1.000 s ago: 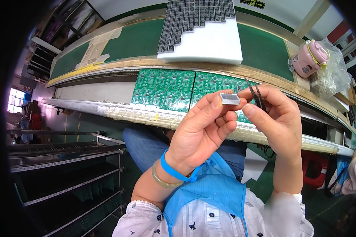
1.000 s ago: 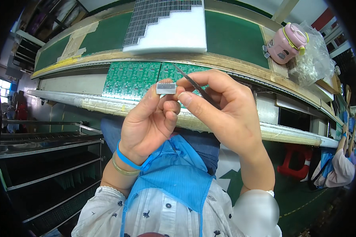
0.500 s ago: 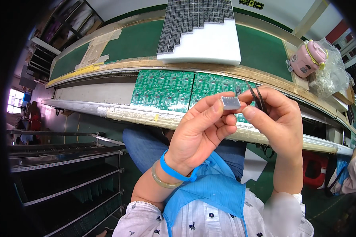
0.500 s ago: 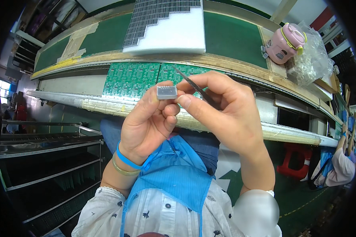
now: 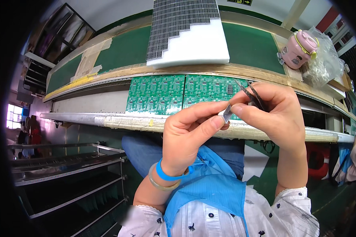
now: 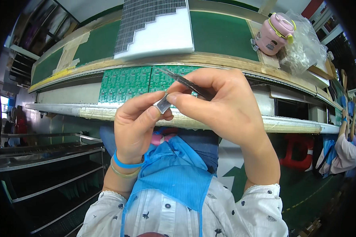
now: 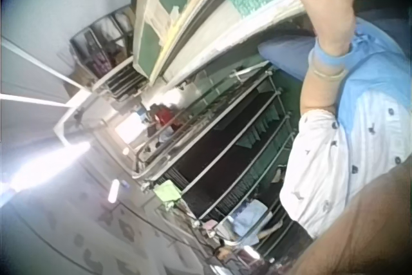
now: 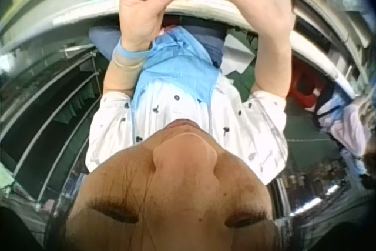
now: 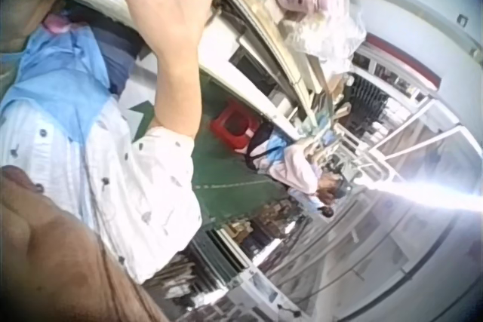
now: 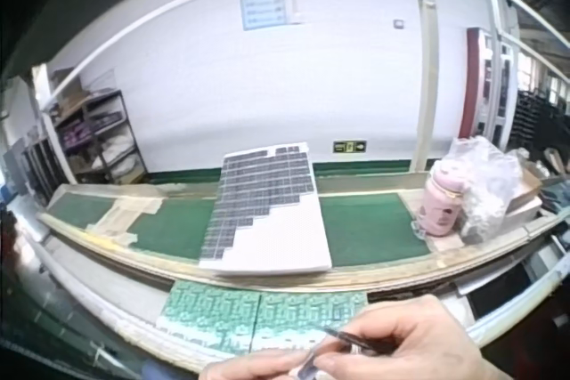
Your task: The person places small black rectangular electronic components onto green circuit boards using tweezers. They pick components from a white foam tray, position them on designated spots on the boards, and use tweezers to adjust alignment. The process is repeated for multiple boards on a workbench.
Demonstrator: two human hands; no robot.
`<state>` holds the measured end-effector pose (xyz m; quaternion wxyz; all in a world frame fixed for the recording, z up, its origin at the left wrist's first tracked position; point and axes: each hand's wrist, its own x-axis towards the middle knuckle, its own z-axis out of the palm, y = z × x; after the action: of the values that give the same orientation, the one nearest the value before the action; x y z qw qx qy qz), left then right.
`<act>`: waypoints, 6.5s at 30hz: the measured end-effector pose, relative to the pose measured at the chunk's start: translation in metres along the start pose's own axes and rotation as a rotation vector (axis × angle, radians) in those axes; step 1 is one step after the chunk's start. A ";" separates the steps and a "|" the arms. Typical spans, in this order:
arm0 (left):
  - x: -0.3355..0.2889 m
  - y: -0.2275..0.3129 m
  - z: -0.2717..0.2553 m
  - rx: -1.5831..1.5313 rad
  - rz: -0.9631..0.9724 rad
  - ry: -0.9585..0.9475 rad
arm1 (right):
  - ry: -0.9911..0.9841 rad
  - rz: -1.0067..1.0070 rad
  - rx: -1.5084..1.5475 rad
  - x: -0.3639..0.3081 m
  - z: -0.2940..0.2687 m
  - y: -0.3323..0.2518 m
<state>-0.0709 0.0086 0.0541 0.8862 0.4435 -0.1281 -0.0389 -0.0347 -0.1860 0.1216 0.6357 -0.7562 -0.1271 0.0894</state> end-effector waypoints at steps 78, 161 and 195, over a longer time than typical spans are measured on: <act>0.006 0.005 -0.006 0.687 0.436 -0.136 | -0.040 -0.474 -0.244 -0.003 -0.008 0.016; 0.019 -0.018 -0.013 0.642 0.236 -0.109 | 0.488 -0.429 -1.226 0.134 -0.119 0.178; 0.073 -0.050 -0.022 1.525 0.056 -0.571 | 0.262 0.045 -0.417 -0.022 -0.028 0.153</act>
<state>0.0070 -0.0182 0.0154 0.2745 0.8945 -0.3516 -0.0305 -0.0352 -0.2430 -0.0248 0.4747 -0.8788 -0.0426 -0.0237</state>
